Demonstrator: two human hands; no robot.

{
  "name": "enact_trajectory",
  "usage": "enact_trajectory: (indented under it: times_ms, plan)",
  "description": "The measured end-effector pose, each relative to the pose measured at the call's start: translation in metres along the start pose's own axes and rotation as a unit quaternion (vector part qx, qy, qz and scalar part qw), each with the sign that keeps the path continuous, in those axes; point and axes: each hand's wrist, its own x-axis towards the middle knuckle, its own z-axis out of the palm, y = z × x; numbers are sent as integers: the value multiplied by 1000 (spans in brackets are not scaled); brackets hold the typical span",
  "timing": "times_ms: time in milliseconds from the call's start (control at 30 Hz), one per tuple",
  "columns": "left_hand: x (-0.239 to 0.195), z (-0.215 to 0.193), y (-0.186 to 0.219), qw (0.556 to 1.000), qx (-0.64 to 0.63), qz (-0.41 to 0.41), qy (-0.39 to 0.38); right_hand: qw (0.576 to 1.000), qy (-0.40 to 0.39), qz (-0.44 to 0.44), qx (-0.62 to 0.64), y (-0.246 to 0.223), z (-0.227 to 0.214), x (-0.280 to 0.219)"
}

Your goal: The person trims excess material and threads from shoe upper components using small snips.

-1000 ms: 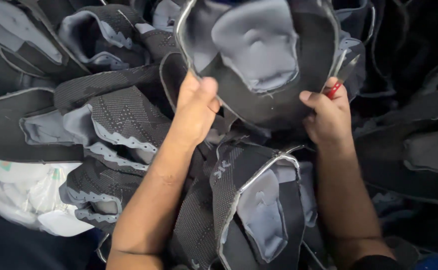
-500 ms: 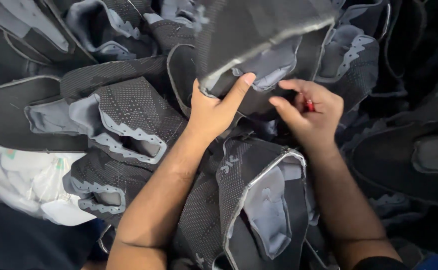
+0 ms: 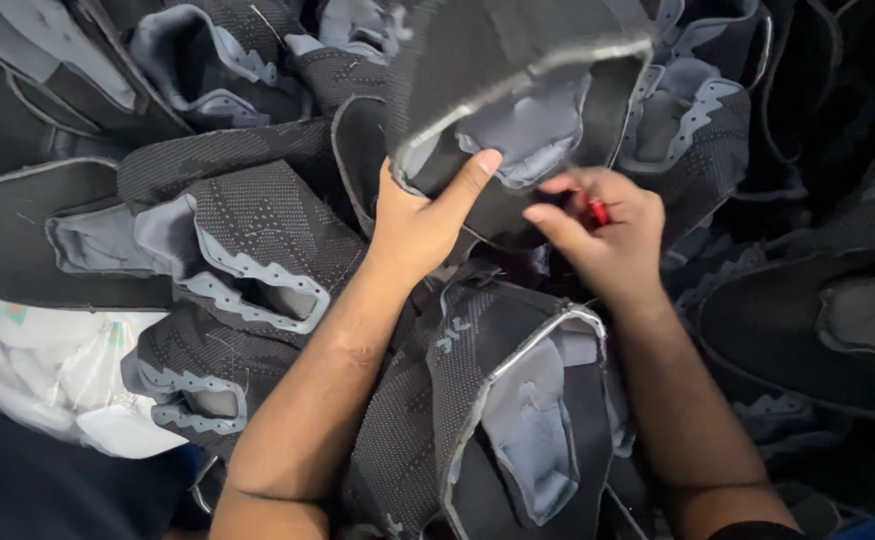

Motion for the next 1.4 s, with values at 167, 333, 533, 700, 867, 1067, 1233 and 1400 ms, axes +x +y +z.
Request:
enact_trajectory:
  times_ms: [167,333,533,700,867,1067,1233,1400]
  plan:
    - [2,-3,-3,1000,-15,-1,-15,994,-65,-69,48,10,-9,-9]
    - [8,-6,-4,990,-136,-25,21,962,82,-77,247,39,-10,-6]
    - [7,-2,4,976,-204,-39,64,962,102,59,246,7,-7,7]
    - [-4,-13,0,952,-266,-149,-27,967,120,82,208,48,-6,1]
    - [-10,-2,37,955,-288,-61,27,931,113,71,339,-1,1,0]
    - [-17,19,155,975,-194,-32,-106,922,115,2,370,-71,-4,-30]
    - [-44,23,226,899,99,7,-427,924,90,3,371,-71,-2,-30]
    - [-12,-22,214,765,277,253,-524,929,78,21,362,4,-20,-24]
